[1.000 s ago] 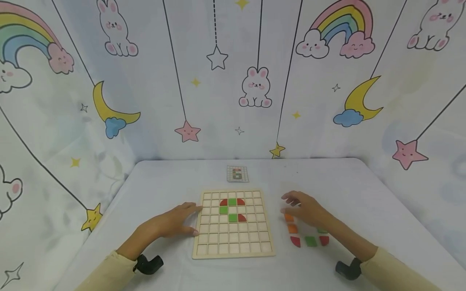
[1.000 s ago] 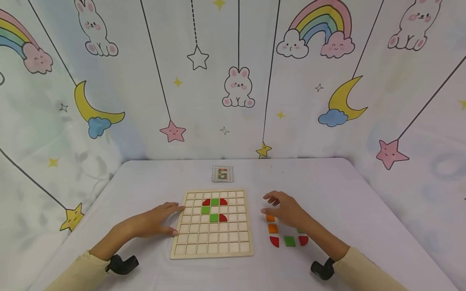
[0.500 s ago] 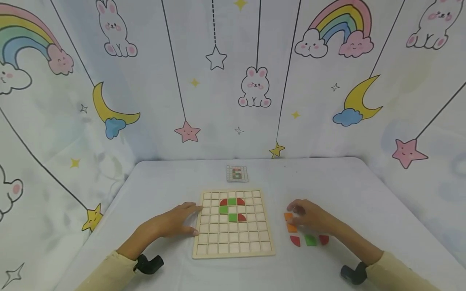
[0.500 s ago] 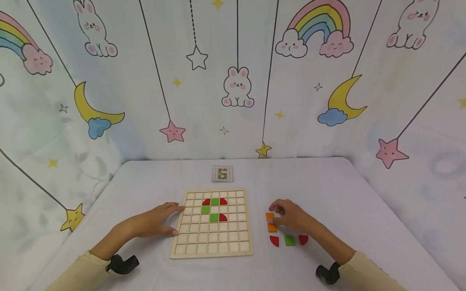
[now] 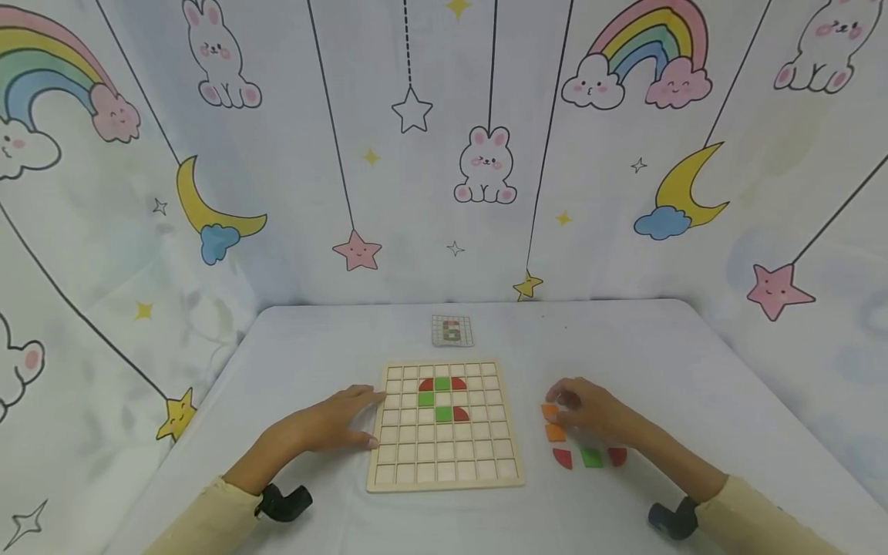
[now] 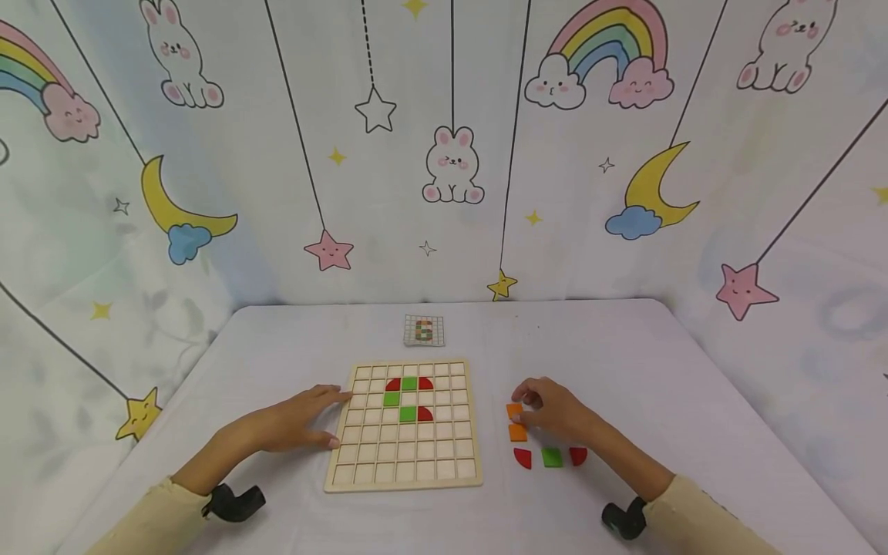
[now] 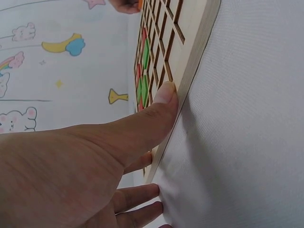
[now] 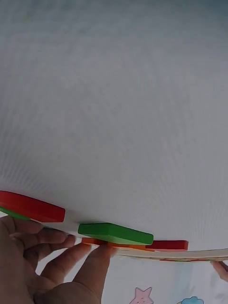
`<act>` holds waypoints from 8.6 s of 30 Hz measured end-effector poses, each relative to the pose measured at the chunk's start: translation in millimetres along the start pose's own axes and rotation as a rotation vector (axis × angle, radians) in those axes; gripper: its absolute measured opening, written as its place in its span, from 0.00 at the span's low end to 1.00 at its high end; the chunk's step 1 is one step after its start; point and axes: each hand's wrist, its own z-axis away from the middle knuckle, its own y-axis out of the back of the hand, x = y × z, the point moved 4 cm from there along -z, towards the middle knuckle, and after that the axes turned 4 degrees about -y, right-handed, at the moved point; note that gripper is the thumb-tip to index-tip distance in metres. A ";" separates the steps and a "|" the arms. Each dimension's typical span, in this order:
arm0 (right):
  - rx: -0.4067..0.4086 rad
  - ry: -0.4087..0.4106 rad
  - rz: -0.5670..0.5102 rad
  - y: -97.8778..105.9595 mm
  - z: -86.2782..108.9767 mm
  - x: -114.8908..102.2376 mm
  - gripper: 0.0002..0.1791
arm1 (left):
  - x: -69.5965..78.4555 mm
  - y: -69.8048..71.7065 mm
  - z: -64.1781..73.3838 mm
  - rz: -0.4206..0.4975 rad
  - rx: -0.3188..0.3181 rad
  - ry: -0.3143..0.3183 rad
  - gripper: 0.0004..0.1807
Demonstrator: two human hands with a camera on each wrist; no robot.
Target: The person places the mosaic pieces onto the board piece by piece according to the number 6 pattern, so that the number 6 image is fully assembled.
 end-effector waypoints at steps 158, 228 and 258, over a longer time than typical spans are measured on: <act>0.032 -0.068 -0.085 34.3 63.4 73.0 0.23 | 0.0 0.2 0.2 -0.014 -0.001 -0.015 0.45; 0.048 0.072 -0.005 -46.7 2.1 -87.9 0.09 | -1.8 -1.6 -2.0 -0.010 -0.008 0.027 0.46; -0.018 0.329 0.097 -76.3 -0.2 -129.9 0.07 | 0.0 -1.2 -2.2 -0.009 -0.012 0.031 0.46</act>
